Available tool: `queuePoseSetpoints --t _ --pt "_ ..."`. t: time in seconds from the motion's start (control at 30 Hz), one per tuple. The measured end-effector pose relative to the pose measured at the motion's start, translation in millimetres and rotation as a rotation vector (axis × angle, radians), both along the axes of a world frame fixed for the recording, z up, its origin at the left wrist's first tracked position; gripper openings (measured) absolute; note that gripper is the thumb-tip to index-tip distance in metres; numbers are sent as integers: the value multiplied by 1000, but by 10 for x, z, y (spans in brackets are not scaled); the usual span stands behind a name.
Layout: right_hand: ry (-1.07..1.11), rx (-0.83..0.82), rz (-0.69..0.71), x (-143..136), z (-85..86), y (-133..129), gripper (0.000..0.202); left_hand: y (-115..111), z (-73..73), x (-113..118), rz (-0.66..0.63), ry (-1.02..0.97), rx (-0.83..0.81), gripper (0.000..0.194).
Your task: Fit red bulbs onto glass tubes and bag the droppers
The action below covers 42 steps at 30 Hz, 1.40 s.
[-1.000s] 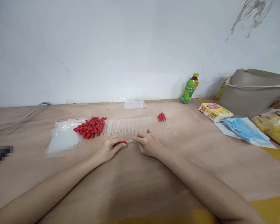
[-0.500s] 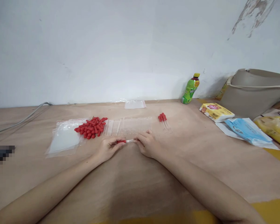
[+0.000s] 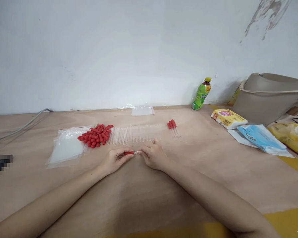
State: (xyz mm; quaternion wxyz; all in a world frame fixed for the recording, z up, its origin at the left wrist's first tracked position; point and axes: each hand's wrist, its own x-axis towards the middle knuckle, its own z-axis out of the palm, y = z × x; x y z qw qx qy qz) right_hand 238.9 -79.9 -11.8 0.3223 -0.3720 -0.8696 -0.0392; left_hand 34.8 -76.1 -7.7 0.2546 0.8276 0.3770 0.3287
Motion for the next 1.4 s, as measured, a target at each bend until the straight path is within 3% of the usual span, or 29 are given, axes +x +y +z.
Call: queuePoseSetpoints --t 0.3,0.53,0.6,0.8,0.9,1.07,1.4 --pt "-80 -21 13 44 35 66 26 56 -33 -16 53 -24 24 18" --pt "-233 91 -25 138 123 71 23 49 32 -40 85 7 162 20" --pt "-172 78 -146 222 148 134 24 59 30 -63 120 4 197 27" --pt "121 -189 -819 629 124 480 33 66 27 -79 51 96 198 24" --pt "86 -271 -956 756 79 602 34 68 25 -61 25 123 199 19" --pt "-29 -314 -975 775 47 634 30 76 29 -54 19 137 178 16" --pt "-39 -255 -934 709 43 595 33 82 32 -56 6 167 166 14"
